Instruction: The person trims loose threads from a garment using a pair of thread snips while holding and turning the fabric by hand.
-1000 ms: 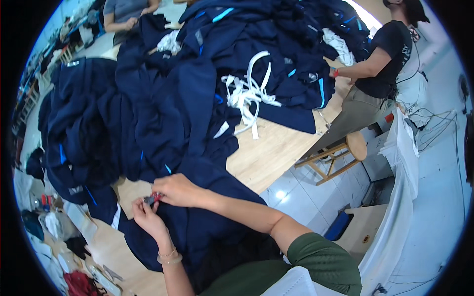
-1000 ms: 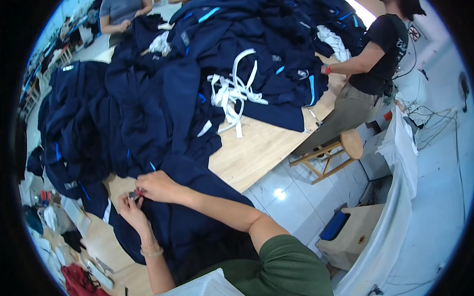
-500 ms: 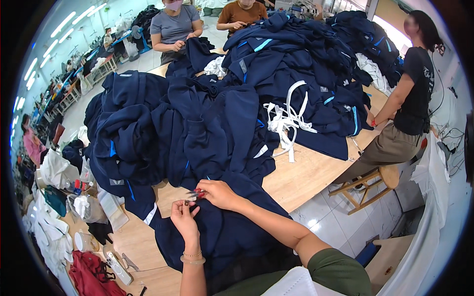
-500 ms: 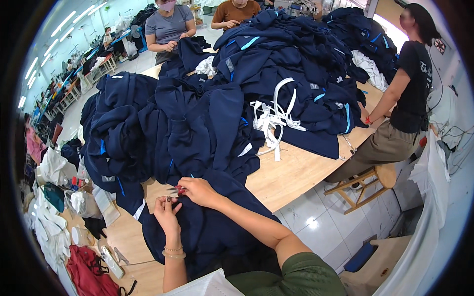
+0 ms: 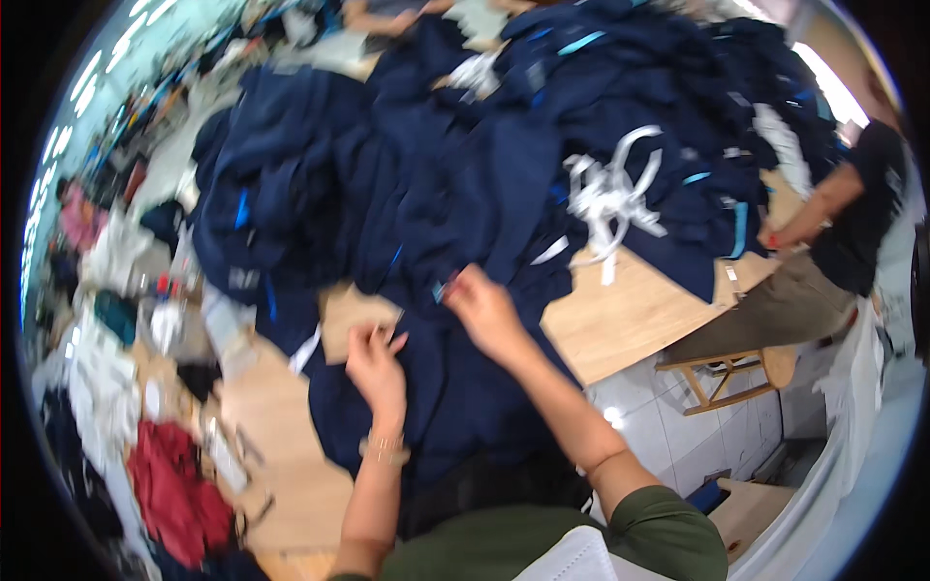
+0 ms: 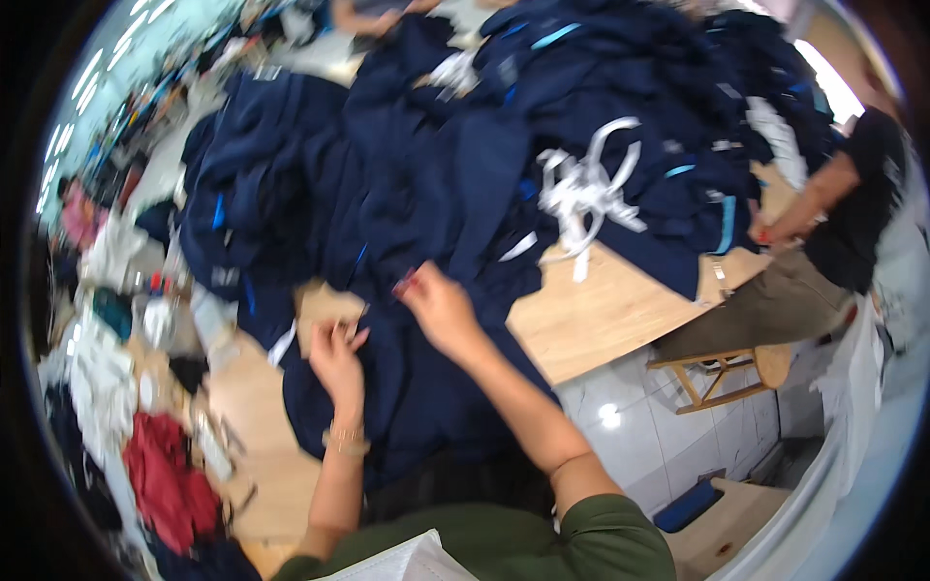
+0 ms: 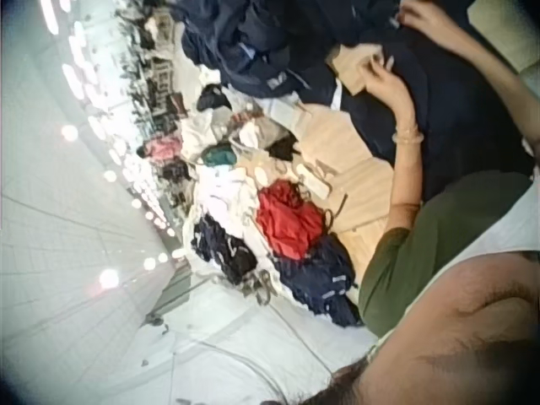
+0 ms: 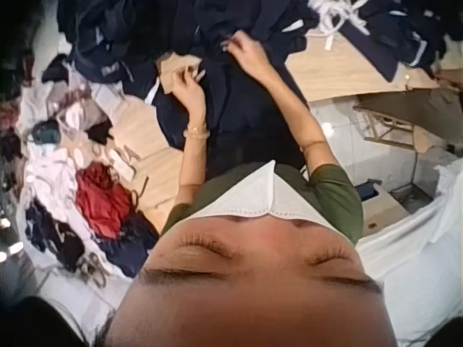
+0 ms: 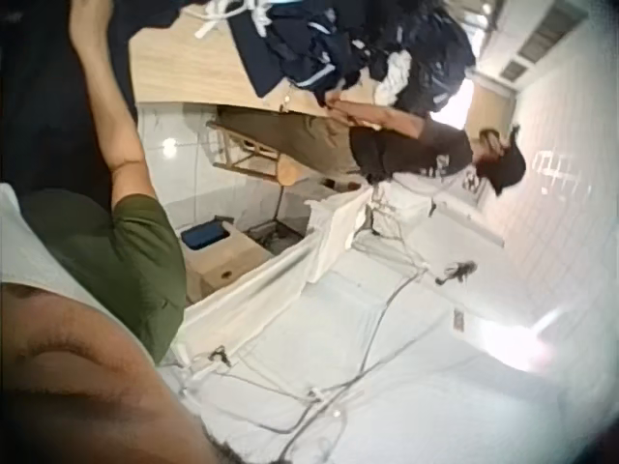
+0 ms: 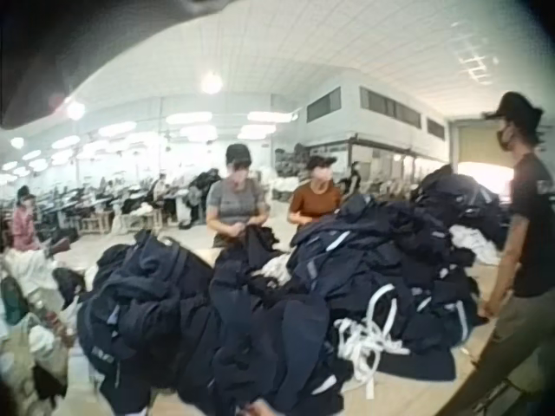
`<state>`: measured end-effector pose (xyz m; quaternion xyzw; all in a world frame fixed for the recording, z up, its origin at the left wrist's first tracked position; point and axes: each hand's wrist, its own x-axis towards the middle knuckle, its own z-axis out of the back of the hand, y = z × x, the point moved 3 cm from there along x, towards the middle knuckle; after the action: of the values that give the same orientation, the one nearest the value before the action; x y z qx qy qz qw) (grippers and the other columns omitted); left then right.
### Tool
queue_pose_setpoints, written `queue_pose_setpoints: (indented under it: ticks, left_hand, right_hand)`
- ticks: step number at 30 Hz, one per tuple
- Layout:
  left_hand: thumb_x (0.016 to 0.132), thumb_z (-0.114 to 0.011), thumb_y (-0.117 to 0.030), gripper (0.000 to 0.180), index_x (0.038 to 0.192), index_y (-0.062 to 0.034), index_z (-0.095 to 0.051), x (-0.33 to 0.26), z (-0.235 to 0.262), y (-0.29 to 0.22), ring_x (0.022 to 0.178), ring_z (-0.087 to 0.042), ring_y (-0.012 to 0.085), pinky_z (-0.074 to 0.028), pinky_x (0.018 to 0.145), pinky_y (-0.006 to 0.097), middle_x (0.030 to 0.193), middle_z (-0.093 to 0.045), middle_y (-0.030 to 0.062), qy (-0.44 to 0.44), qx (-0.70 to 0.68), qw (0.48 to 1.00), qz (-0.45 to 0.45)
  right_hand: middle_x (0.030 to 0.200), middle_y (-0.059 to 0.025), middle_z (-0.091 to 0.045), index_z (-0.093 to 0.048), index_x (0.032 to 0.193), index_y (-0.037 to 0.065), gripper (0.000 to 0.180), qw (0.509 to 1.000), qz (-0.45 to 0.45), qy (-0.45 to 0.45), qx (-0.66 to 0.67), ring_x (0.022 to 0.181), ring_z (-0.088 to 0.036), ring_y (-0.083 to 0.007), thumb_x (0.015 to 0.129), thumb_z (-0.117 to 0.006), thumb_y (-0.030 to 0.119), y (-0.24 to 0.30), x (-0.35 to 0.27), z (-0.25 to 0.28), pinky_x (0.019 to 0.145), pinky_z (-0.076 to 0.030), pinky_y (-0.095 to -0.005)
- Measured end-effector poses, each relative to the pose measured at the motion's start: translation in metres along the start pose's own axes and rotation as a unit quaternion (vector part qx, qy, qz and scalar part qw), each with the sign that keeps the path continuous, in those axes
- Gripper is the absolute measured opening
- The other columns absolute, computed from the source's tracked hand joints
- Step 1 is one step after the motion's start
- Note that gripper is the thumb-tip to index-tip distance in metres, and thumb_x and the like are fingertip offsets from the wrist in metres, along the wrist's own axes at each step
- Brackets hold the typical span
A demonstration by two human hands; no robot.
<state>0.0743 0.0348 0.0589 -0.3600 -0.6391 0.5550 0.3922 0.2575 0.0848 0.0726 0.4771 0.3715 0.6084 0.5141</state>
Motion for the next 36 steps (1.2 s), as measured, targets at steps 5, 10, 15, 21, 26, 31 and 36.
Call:
queue_pose_setpoints:
  ticks: [5, 10, 15, 21, 26, 31, 36]
  left_hand:
    - [0.100, -0.045, 0.001, 0.009, 0.100, 0.0051, -0.053, 0.011, -0.017, -0.007, 0.092, -0.067, 0.0179, -0.062, 0.072, 0.032, 0.096, -0.063, 0.0127, 0.026, -0.041, 0.999, 0.007]
    - [0.101, -0.050, -0.004, 0.007, 0.100, 0.0023, -0.053, 0.015, -0.008, -0.001, 0.087, -0.066, 0.0148, -0.062, 0.071, 0.031, 0.096, -0.065, 0.0117, 0.009, -0.060, 0.997, 0.050]
    - [0.100, -0.050, -0.003, 0.007, 0.099, 0.0033, -0.053, 0.016, -0.006, 0.000, 0.085, -0.065, 0.0129, -0.061, 0.068, 0.029, 0.092, -0.063, 0.0096, 0.005, -0.068, 0.996, 0.059]
    - [0.101, -0.052, -0.006, 0.008, 0.100, 0.0015, -0.054, 0.017, -0.006, 0.000, 0.086, -0.066, 0.0140, -0.062, 0.070, 0.030, 0.093, -0.065, 0.0105, 0.012, -0.063, 0.996, 0.070]
    - [0.100, -0.053, -0.006, 0.008, 0.099, 0.0017, -0.055, 0.017, -0.005, 0.000, 0.086, -0.066, 0.0136, -0.062, 0.070, 0.030, 0.092, -0.064, 0.0096, 0.013, -0.070, 0.995, 0.073]
    - [0.100, -0.052, -0.004, 0.007, 0.101, 0.0018, -0.055, 0.018, -0.003, 0.000, 0.088, -0.066, 0.0143, -0.061, 0.071, 0.030, 0.095, -0.064, 0.0098, 0.016, -0.070, 0.994, 0.081]
    - [0.096, -0.051, 0.005, 0.027, 0.122, 0.0024, -0.048, 0.019, 0.005, -0.008, 0.117, -0.054, 0.0200, -0.049, 0.096, 0.030, 0.126, -0.052, 0.0144, -0.068, 0.151, 0.979, -0.116]
  right_hand:
    - [0.084, -0.0139, -0.063, -0.054, 0.095, -0.001, 0.020, 0.999, 0.002, 0.011, 0.043, 0.077, -0.063, -0.0311, 0.089, -0.067, 0.012, 0.012, 0.005, 0.029, 0.069, -0.048, -0.0361]
    - [0.084, -0.0078, -0.056, -0.056, 0.088, -0.001, 0.021, 0.983, 0.077, 0.122, -0.109, 0.083, -0.051, -0.0265, 0.075, -0.072, 0.000, 0.023, 0.012, 0.018, 0.075, -0.043, -0.0334]
    - [0.084, -0.0072, -0.057, -0.058, 0.087, -0.001, 0.016, 0.967, 0.131, 0.168, -0.139, 0.083, -0.050, -0.0266, 0.076, -0.069, -0.001, 0.033, 0.025, 0.005, 0.076, -0.043, -0.0342]
    - [0.083, -0.0065, -0.058, -0.060, 0.088, 0.000, 0.016, 0.949, 0.137, 0.230, -0.164, 0.083, -0.049, -0.0254, 0.075, -0.069, -0.001, 0.032, 0.036, -0.008, 0.076, -0.043, -0.0349]
    - [0.082, -0.0065, -0.057, -0.060, 0.088, 0.000, 0.016, 0.947, 0.150, 0.237, -0.159, 0.081, -0.048, -0.0252, 0.074, -0.070, -0.001, 0.031, 0.039, -0.013, 0.076, -0.043, -0.0353]
    - [0.082, -0.0067, -0.056, -0.060, 0.087, -0.001, 0.015, 0.943, 0.159, 0.242, -0.166, 0.080, -0.047, -0.0258, 0.075, -0.070, -0.001, 0.032, 0.038, -0.016, 0.075, -0.043, -0.0359]
    - [0.088, -0.0092, -0.062, -0.060, 0.091, 0.001, 0.017, 0.980, 0.136, 0.115, -0.092, 0.089, -0.057, -0.0304, 0.076, -0.069, 0.002, 0.014, 0.050, -0.009, 0.081, -0.046, -0.0373]
